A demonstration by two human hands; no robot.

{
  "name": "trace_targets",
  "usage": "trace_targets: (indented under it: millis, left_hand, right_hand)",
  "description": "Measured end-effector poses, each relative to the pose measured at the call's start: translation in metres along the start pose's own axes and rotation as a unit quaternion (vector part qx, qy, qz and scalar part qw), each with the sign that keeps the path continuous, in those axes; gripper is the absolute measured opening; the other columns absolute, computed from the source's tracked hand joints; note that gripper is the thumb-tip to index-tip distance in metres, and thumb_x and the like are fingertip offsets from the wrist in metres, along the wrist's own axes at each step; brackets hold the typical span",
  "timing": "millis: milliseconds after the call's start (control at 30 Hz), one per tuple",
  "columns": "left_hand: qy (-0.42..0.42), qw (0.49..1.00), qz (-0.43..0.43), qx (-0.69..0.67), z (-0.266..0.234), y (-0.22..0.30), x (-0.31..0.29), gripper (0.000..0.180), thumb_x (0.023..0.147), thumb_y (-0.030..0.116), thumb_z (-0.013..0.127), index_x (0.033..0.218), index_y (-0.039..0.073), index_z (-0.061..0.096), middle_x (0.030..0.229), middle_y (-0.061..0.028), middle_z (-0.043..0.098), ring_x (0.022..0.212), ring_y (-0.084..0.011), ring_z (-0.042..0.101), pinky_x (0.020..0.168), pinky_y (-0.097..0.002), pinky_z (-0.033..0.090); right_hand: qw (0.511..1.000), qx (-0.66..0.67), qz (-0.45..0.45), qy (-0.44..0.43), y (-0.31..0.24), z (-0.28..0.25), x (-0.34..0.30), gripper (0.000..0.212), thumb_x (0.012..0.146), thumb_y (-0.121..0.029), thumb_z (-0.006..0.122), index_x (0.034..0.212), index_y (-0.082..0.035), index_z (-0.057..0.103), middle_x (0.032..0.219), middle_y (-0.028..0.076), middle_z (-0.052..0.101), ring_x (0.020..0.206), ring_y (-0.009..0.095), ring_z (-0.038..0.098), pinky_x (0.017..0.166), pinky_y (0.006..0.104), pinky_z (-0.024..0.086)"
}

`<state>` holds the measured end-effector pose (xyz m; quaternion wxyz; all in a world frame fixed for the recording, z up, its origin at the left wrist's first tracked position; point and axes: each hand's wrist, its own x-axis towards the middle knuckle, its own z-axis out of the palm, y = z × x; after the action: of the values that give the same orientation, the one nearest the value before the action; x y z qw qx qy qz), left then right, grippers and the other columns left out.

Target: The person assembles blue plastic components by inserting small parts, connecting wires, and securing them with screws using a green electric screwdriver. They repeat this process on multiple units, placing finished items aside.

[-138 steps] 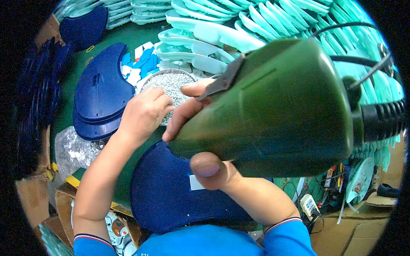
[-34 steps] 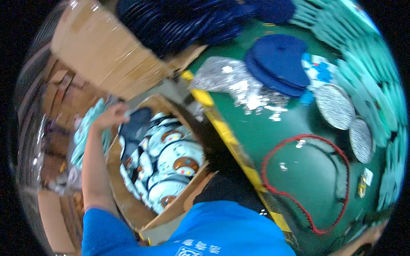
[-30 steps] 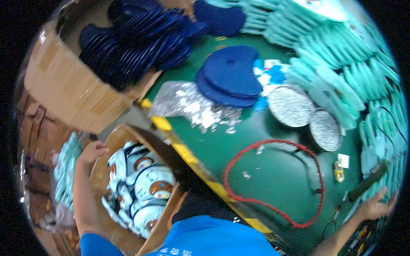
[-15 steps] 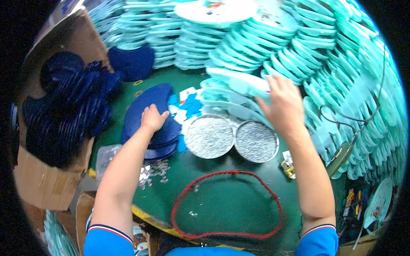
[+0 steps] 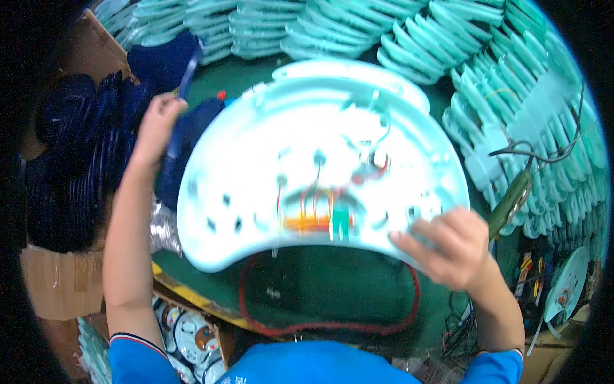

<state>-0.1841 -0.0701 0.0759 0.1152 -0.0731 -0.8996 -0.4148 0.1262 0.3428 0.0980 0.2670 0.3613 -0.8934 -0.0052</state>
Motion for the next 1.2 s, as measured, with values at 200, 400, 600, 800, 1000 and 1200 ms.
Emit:
trace_targets:
  millis: [200, 400, 600, 800, 1000, 1200]
  left_hand:
    - [-0.039, 0.968, 0.194, -0.156, -0.055, 0.069, -0.131, 0.052, 0.092, 0.02, 0.072, 0.138, 0.002, 0.054, 0.119, -0.0108, 0.064, 0.104, -0.0163, 0.067, 0.084, -0.0276, 0.058]
    - [0.007, 0.933, 0.323, -0.159, -0.095, 0.059, -0.208, 0.059, 0.095, 0.022, 0.064, 0.146, 0.001, 0.042, 0.134, -0.0189, 0.057, 0.115, -0.024, 0.066, 0.095, -0.0329, 0.06]
    - [-0.01, 0.94, 0.296, -0.168, -0.126, 0.063, -0.279, 0.061, 0.095, 0.033, 0.054, 0.147, 0.002, 0.043, 0.133, -0.0195, 0.058, 0.115, -0.0256, 0.065, 0.095, -0.036, 0.058]
    - [-0.056, 0.929, 0.228, -0.285, -0.128, 0.065, -0.307, 0.067, 0.096, 0.045, 0.043, 0.147, 0.002, 0.043, 0.133, -0.0201, 0.058, 0.115, -0.0272, 0.064, 0.096, -0.0391, 0.057]
    - [-0.112, 0.814, 0.007, -0.57, -0.102, 0.064, -0.325, 0.076, 0.096, 0.057, 0.033, 0.148, 0.002, 0.043, 0.132, -0.0207, 0.059, 0.115, -0.0288, 0.063, 0.097, -0.0422, 0.056]
    - [-0.174, 0.518, -0.217, -0.809, -0.033, 0.078, -0.314, 0.086, 0.097, 0.068, 0.023, 0.149, 0.003, 0.043, 0.132, -0.0213, 0.059, 0.116, -0.0304, 0.063, 0.098, -0.0452, 0.054]
  right_hand:
    - [0.992, 0.1, -0.047, -0.061, -0.094, 0.013, -0.091, 0.041, 0.071, -0.013, 0.071, 0.112, -0.012, 0.076, 0.092, 0.0, 0.062, 0.072, 0.011, 0.053, 0.06, 0.0251, 0.042]
    - [0.956, 0.227, 0.021, -0.186, -0.094, 0.015, -0.097, 0.051, 0.076, -0.038, 0.081, 0.115, -0.007, 0.072, 0.091, 0.005, 0.063, 0.071, 0.018, 0.057, 0.06, 0.0301, 0.046]
    - [0.935, 0.32, 0.145, -0.051, -0.13, 0.053, 0.018, 0.049, 0.078, -0.037, 0.083, 0.112, -0.005, 0.068, 0.102, 0.011, 0.065, 0.093, 0.028, 0.063, 0.075, 0.0361, 0.053]
    - [0.895, 0.331, 0.238, -0.18, -0.178, 0.134, 0.097, 0.035, 0.083, -0.029, 0.077, 0.103, -0.005, 0.061, 0.094, 0.016, 0.067, 0.095, 0.036, 0.063, 0.084, 0.0463, 0.05]
    - [0.502, 0.777, 0.375, -0.059, -0.17, 0.101, 0.095, 0.023, 0.093, -0.013, 0.071, 0.111, 0.0, 0.065, 0.086, 0.008, 0.068, 0.071, 0.015, 0.066, 0.059, 0.0303, 0.052]
    - [0.387, 0.778, 0.494, 0.011, -0.158, 0.068, 0.081, 0.021, 0.098, -0.022, 0.069, 0.104, -0.002, 0.067, 0.072, -0.003, 0.054, 0.058, 0.004, 0.045, 0.048, 0.0203, 0.036]
